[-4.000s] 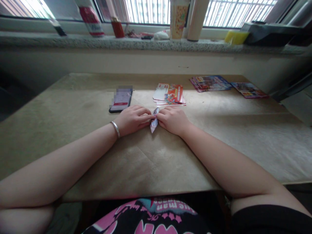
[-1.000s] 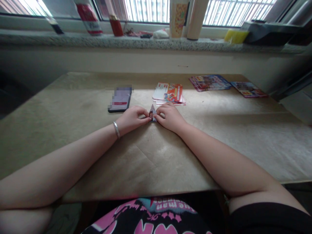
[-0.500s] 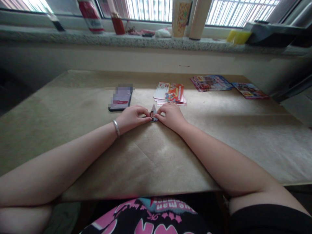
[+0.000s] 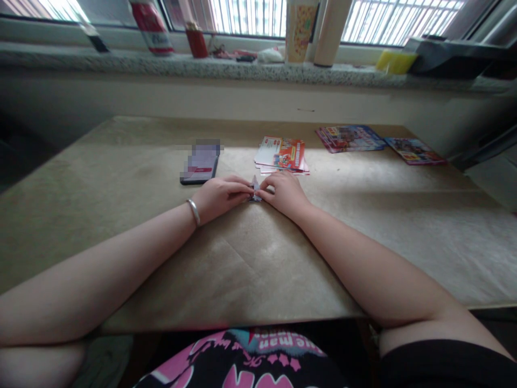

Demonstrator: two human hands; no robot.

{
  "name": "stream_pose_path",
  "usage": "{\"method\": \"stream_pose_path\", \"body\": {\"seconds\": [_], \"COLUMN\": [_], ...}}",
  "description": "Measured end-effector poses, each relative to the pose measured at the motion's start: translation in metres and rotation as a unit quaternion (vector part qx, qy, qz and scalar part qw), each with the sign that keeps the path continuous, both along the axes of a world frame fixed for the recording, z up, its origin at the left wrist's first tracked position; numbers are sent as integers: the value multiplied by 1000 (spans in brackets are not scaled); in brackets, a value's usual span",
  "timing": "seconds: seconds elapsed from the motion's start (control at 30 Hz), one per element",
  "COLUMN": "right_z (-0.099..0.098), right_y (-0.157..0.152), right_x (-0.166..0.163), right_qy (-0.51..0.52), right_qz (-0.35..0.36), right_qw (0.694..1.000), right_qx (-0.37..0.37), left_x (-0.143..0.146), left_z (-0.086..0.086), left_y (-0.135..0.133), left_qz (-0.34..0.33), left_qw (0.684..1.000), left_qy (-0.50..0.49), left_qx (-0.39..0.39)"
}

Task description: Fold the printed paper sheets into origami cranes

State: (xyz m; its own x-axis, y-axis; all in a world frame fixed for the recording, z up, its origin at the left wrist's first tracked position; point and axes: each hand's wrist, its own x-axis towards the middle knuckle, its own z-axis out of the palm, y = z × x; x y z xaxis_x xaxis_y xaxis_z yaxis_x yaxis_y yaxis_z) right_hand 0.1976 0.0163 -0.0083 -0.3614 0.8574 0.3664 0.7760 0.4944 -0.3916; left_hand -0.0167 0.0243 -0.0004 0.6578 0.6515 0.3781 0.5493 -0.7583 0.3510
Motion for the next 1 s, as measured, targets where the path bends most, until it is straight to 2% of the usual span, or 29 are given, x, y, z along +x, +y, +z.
{"method": "stream_pose_path", "body": {"seconds": [0.23, 0.57, 1.0], "right_z": [-1, 0, 9], "right_y": [0, -4, -12], "right_x": [0, 1, 0], "right_qy": [19, 46, -17], "right_qz": [-9, 2, -9], "right_qw": [1000, 999, 1000], "right_qx": [-15, -12, 24], "left_x": [1, 2, 6], "left_z": [-3, 1, 2], "left_y": [3, 5, 2], "left_qz": [-24, 2, 16], "left_qw": [999, 999, 998], "left_qy": [-2, 40, 55], "left_qx": [22, 35, 20]}}
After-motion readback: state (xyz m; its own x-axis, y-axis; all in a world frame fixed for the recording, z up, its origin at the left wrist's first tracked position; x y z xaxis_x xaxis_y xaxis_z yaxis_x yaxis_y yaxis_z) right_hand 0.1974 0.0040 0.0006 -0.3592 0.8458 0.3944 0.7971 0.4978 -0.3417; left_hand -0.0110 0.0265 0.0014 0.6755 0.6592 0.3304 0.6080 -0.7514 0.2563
